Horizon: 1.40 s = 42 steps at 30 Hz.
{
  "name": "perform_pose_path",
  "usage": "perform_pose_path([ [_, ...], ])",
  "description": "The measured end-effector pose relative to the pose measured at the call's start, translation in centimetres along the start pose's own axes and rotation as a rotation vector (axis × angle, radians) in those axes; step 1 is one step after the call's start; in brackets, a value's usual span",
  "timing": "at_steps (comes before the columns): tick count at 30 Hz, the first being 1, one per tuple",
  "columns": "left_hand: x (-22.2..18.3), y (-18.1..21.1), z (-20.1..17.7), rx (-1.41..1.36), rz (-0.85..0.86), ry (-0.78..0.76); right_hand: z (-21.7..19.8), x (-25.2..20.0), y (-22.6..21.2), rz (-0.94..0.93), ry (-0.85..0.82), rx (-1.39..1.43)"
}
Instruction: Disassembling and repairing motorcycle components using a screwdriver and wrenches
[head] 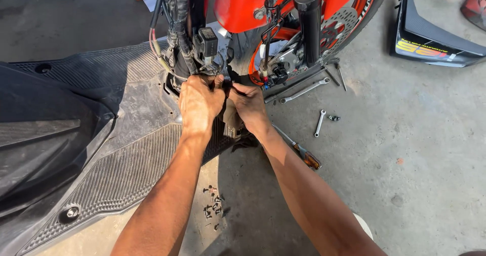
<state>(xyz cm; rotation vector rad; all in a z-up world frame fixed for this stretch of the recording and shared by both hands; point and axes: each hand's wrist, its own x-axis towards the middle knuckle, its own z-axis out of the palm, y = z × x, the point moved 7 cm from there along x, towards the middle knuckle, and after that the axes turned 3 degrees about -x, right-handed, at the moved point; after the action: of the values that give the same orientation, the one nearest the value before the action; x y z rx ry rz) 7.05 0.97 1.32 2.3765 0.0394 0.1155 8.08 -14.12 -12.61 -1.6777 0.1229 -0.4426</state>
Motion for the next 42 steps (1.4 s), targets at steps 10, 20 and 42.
perform_pose_path([
  [10, 0.2, -0.9, 2.0, 0.100, 0.067, -0.015, 0.3, 0.4, 1.9, 0.052, -0.005, 0.103],
  [20, 0.9, -1.9, 3.6, 0.180, 0.037, 0.014, 0.1, -0.2, -0.2, 0.014, 0.004, 0.149],
  [42, -4.0, -0.6, -1.4, -0.150, 0.030, -0.478, -5.6, -1.5, -10.7, 0.293, 0.118, 0.438],
])
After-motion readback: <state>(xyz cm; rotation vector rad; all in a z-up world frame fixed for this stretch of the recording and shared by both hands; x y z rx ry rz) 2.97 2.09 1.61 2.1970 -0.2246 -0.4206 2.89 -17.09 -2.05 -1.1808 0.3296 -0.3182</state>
